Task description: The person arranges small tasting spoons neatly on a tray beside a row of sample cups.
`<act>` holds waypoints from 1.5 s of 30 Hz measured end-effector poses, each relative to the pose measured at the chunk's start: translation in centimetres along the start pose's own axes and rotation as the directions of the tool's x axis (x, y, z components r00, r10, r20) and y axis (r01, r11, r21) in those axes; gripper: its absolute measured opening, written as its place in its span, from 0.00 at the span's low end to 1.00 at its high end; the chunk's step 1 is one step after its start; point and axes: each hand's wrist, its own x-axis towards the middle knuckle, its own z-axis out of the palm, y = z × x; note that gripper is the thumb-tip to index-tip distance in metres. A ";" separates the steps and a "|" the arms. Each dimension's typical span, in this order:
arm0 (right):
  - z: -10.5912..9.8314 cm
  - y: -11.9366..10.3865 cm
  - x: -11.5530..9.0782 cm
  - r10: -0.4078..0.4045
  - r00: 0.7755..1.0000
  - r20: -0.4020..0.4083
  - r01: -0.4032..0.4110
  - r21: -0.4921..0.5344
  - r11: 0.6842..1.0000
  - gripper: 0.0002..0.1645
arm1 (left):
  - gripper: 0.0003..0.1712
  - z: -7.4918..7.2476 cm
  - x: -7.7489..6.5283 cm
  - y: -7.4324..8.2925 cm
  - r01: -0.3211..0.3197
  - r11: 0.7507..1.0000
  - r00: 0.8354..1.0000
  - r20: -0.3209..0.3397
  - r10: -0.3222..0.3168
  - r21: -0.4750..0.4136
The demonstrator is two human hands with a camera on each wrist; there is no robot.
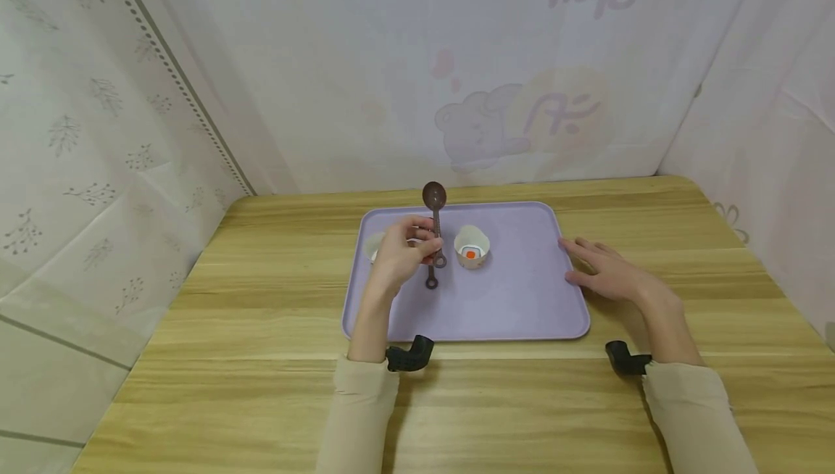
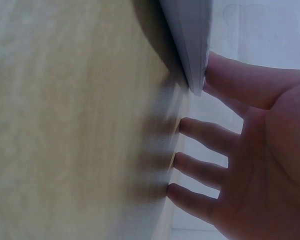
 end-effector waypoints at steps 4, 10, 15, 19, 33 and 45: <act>0.0 0.0 0.0 0.005 1.000 0.006 -0.005 0.003 1.000 0.44 | 0.14 0.6 -0.1 0.0 -0.001 1.000 1.000 -0.010 0.001 0.002; 0.0 0.1 0.0 0.009 1.000 0.006 -0.009 -0.004 1.000 0.44 | 0.14 1.2 0.1 -0.2 -0.007 1.000 1.000 -0.020 0.007 -0.023; 0.0 0.1 0.0 0.004 1.000 0.001 -0.004 -0.012 1.000 0.43 | 0.15 1.8 0.0 -0.1 -0.016 0.999 0.999 -0.037 0.014 -0.040; 0.1 0.1 0.0 0.002 1.000 0.001 -0.002 -0.014 1.000 0.43 | 0.15 2.2 0.1 -0.3 -0.029 0.999 0.999 -0.037 0.027 -0.034; 0.0 0.4 0.1 -0.001 1.000 -0.001 0.001 -0.019 1.000 0.43 | 0.17 3.8 0.3 -0.4 -0.061 0.996 0.997 -0.049 0.057 -0.068; 0.1 0.2 0.1 -0.007 1.000 -0.005 0.007 -0.024 1.000 0.43 | 0.16 5.1 0.4 -0.6 -0.045 0.995 0.998 -0.055 0.040 -0.084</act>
